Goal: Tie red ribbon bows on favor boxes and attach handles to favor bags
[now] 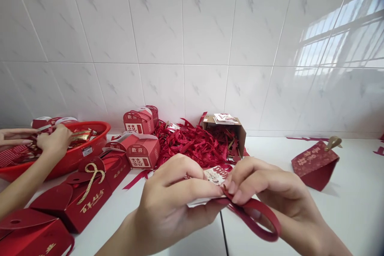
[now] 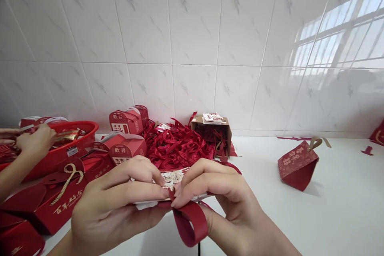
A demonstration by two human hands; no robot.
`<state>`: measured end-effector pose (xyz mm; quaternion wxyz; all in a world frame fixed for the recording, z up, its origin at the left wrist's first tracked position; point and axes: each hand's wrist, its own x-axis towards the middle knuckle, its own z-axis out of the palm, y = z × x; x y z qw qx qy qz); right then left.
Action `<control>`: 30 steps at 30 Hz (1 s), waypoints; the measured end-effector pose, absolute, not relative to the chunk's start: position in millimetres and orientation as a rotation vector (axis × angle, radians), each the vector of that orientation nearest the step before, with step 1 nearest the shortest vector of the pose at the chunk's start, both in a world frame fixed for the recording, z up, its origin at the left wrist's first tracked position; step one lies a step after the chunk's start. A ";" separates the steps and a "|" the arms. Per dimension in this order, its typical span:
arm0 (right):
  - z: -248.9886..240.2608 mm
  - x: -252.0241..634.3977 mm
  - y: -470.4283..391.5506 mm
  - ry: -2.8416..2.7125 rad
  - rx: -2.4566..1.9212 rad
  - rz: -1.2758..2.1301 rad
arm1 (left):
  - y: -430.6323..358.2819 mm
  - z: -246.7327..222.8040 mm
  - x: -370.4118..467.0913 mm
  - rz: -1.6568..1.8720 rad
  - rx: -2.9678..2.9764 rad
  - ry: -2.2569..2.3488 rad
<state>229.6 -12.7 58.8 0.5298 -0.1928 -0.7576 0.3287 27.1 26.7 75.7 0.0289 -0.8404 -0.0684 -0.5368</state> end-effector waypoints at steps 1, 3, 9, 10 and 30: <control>57.8 229.6 -11.9 -1.807 -0.446 0.783 | 26.4 76.1 27.7 -1.649 -2.557 -0.252; 56.5 228.8 -10.9 -1.801 -0.445 0.778 | 25.9 76.4 29.0 -1.621 -2.512 -0.315; 55.3 226.8 -10.6 -1.857 -0.440 0.636 | 29.8 74.7 32.2 -1.656 -2.620 -0.305; 54.8 226.8 -10.0 -1.866 -0.446 0.619 | 30.8 74.4 32.6 -1.678 -2.626 -0.290; 52.2 227.0 -4.5 -1.906 -0.281 0.480 | 25.2 78.5 26.6 -1.468 -2.584 -0.145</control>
